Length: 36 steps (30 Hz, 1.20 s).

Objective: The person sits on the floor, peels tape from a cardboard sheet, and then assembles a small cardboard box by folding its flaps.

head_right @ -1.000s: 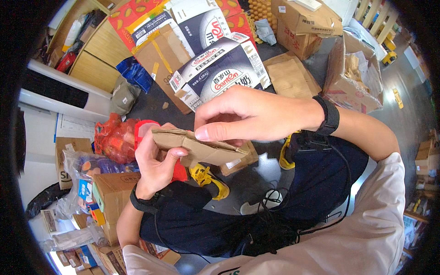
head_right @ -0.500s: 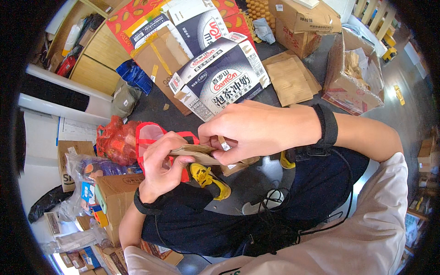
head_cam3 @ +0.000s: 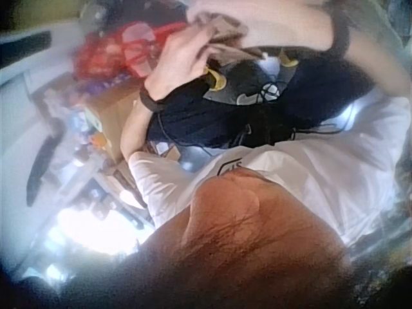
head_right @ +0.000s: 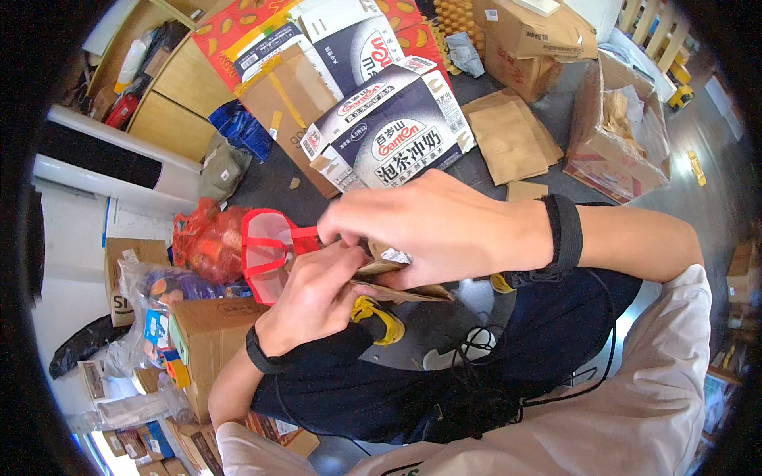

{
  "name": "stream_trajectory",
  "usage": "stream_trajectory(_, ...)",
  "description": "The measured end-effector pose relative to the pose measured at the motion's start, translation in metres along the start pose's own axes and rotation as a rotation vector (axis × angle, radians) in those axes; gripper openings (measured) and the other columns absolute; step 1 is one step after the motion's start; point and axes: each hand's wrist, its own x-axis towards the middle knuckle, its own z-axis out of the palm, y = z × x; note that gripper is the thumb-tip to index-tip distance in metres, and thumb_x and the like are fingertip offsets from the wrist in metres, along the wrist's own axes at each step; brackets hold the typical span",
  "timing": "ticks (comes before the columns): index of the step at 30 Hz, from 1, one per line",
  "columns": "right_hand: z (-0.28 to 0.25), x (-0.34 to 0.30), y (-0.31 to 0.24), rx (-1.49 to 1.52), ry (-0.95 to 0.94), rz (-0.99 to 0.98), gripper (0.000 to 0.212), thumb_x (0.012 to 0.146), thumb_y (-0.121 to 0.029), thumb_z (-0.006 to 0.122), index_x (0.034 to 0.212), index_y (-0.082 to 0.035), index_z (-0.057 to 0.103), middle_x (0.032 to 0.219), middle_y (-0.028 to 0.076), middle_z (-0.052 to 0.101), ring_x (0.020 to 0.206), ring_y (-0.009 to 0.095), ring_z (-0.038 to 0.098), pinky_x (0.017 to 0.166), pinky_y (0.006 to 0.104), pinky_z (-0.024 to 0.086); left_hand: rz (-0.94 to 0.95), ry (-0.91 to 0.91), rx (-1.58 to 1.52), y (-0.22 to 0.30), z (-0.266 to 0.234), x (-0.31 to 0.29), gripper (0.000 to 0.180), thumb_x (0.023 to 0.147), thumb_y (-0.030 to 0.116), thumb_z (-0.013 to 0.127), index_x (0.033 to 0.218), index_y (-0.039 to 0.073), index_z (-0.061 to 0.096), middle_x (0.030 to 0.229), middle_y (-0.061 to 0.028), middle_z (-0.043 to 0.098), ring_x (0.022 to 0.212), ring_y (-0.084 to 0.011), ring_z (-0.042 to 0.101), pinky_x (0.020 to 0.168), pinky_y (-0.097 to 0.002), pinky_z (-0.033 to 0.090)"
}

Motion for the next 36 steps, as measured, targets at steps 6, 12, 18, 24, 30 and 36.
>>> stream_trajectory(6,0.009,-0.001,0.003,-0.07,0.281,-0.203,0.022,0.079,-0.014,0.075,0.094,-0.007,0.062,0.073,0.007,0.063,0.064,0.025,0.065,0.055,0.0328,0.051,-0.133,0.064,-0.152,0.0,0.001,-0.005,0.046,0.074,-0.004,0.069,0.117,-0.004,0.053,0.095,-0.0201,0.064,0.086,-0.0356,0.067,0.071,-0.039,0.053)
stream_trajectory(12,0.016,0.001,0.002,-0.037,0.343,-0.147,0.013,0.085,-0.01,0.071,0.094,-0.005,0.064,0.069,0.008,0.063,0.056,0.019,0.062,0.049,0.0296,0.047,-0.208,0.12,-0.161,0.006,-0.002,-0.003,0.05,0.08,0.0,0.071,0.125,-0.003,0.051,0.095,-0.0185,0.067,0.087,-0.0313,0.069,0.074,-0.035,0.053)
stream_trajectory(18,0.012,0.005,0.003,0.008,0.336,-0.076,0.012,0.089,-0.015,0.068,0.095,-0.005,0.066,0.068,0.007,0.063,0.056,0.012,0.061,0.05,0.0268,0.046,-0.333,0.069,-0.191,0.006,-0.008,-0.003,0.03,0.081,0.004,0.072,0.099,-0.002,0.05,0.083,-0.0213,0.062,0.079,-0.036,0.067,0.066,-0.037,0.05)
stream_trajectory(24,0.001,0.01,0.01,0.502,0.214,0.289,0.025,0.094,-0.027,0.063,0.095,-0.002,0.068,0.071,0.003,0.065,0.062,0.008,0.059,0.057,0.0236,0.048,-0.335,0.217,-0.179,-0.01,-0.003,-0.008,0.028,0.079,0.011,0.077,0.091,0.0,0.054,0.068,-0.0158,0.056,0.058,-0.0246,0.053,0.056,-0.0333,0.044)
stream_trajectory(30,0.009,0.013,0.025,0.091,0.217,0.049,0.02,0.09,-0.021,0.067,0.086,-0.001,0.065,0.066,0.009,0.057,0.059,0.014,0.055,0.055,0.029,0.044,-0.441,0.189,-0.174,-0.005,-0.007,-0.004,0.028,0.08,0.018,0.079,0.085,0.0,0.057,0.061,-0.0082,0.052,0.056,-0.0083,0.045,0.052,-0.0279,0.039)
stream_trajectory(36,0.003,0.013,0.021,0.12,0.195,0.125,0.026,0.093,-0.024,0.065,0.083,-0.001,0.062,0.064,0.007,0.056,0.056,0.011,0.046,0.053,0.0288,0.04,-0.453,0.18,-0.159,0.004,-0.01,-0.003,0.023,0.09,0.02,0.068,0.088,0.0,0.057,0.061,-0.0138,0.051,0.052,-0.0193,0.046,0.049,-0.0322,0.038)
